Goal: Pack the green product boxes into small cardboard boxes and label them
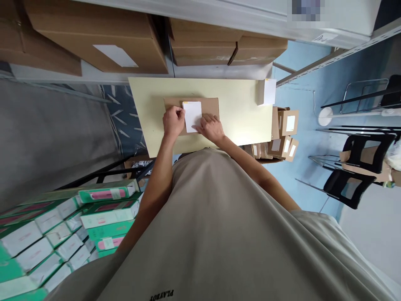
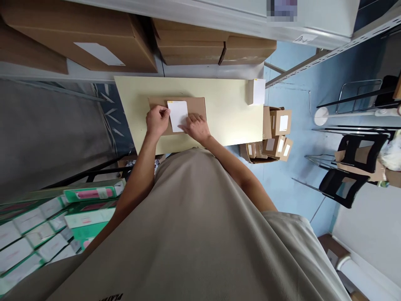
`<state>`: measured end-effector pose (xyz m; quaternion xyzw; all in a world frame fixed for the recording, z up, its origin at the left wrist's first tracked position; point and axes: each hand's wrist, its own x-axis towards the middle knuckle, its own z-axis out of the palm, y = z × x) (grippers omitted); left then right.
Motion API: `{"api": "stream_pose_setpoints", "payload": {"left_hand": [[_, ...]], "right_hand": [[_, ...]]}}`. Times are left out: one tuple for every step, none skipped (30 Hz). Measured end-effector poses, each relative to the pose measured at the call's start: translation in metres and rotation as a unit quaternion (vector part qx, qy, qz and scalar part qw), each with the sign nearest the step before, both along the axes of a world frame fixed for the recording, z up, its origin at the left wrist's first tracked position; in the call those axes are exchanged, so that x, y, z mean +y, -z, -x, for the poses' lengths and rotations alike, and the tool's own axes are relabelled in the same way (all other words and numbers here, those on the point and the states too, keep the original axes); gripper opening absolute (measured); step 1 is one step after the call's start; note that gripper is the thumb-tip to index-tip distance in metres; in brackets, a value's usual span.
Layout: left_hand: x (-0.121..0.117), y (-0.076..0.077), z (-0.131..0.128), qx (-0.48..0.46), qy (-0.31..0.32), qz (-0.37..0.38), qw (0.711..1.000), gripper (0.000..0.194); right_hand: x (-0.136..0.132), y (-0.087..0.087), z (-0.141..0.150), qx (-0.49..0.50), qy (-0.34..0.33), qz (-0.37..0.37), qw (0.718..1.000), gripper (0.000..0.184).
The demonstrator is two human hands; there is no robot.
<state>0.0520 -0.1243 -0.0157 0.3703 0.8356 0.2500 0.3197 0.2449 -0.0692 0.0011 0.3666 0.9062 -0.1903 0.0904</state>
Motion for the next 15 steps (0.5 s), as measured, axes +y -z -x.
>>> {"api": "stream_pose_setpoints", "payload": {"left_hand": [[0.000, 0.000, 0.000, 0.000, 0.002, 0.002, 1.000, 0.018], [0.000, -0.001, 0.001, 0.000, 0.003, 0.005, 1.000, 0.018], [0.000, -0.002, 0.001, -0.001, 0.004, 0.008, 1.000, 0.018], [0.001, -0.002, 0.001, -0.002, 0.004, 0.011, 1.000, 0.018], [0.001, -0.003, 0.001, -0.002, 0.004, 0.014, 1.000, 0.017], [0.001, -0.004, 0.000, -0.003, 0.004, 0.017, 1.000, 0.017], [0.002, -0.005, 0.000, -0.002, 0.004, 0.019, 1.000, 0.017], [0.002, -0.005, 0.000, -0.002, 0.003, 0.020, 1.000, 0.016], [0.002, -0.006, 0.000, -0.001, 0.002, 0.020, 1.000, 0.015], [0.002, -0.006, -0.001, 0.001, 0.001, 0.020, 1.000, 0.015], [0.002, -0.007, -0.001, 0.003, 0.000, 0.019, 1.000, 0.014], [0.002, -0.007, -0.001, 0.005, -0.002, 0.017, 1.000, 0.014], [0.002, -0.008, -0.002, 0.007, -0.002, 0.017, 1.000, 0.014], [0.002, -0.009, -0.002, 0.009, -0.002, 0.017, 1.000, 0.014], [0.002, -0.010, -0.002, 0.011, -0.001, 0.017, 1.000, 0.014]], "right_hand": [[-0.001, -0.001, 0.001, -0.006, -0.023, 0.002, 1.000, 0.072], [-0.001, -0.002, 0.002, -0.011, -0.035, 0.003, 0.999, 0.074], [0.002, -0.002, 0.004, -0.014, -0.033, 0.002, 0.999, 0.074], [0.006, -0.002, 0.006, -0.018, -0.019, -0.001, 1.000, 0.073], [0.012, -0.002, 0.009, -0.023, 0.004, -0.005, 1.000, 0.071], [0.019, -0.003, 0.011, -0.030, 0.030, -0.007, 0.999, 0.069], [0.025, -0.004, 0.014, -0.038, 0.055, -0.006, 0.998, 0.067], [0.031, -0.005, 0.017, -0.047, 0.074, -0.003, 0.996, 0.066], [0.035, -0.006, 0.020, -0.053, 0.083, 0.001, 0.995, 0.065], [0.036, -0.008, 0.021, -0.057, 0.082, 0.004, 0.995, 0.066], [0.035, -0.011, 0.023, -0.058, 0.072, 0.006, 0.996, 0.067], [0.031, -0.013, 0.023, -0.058, 0.054, 0.008, 0.997, 0.069], [0.026, -0.015, 0.023, -0.057, 0.028, 0.010, 0.998, 0.071], [0.020, -0.017, 0.022, -0.056, -0.004, 0.014, 0.998, 0.073], [0.014, -0.018, 0.022, -0.055, -0.035, 0.021, 0.998, 0.076]]}}
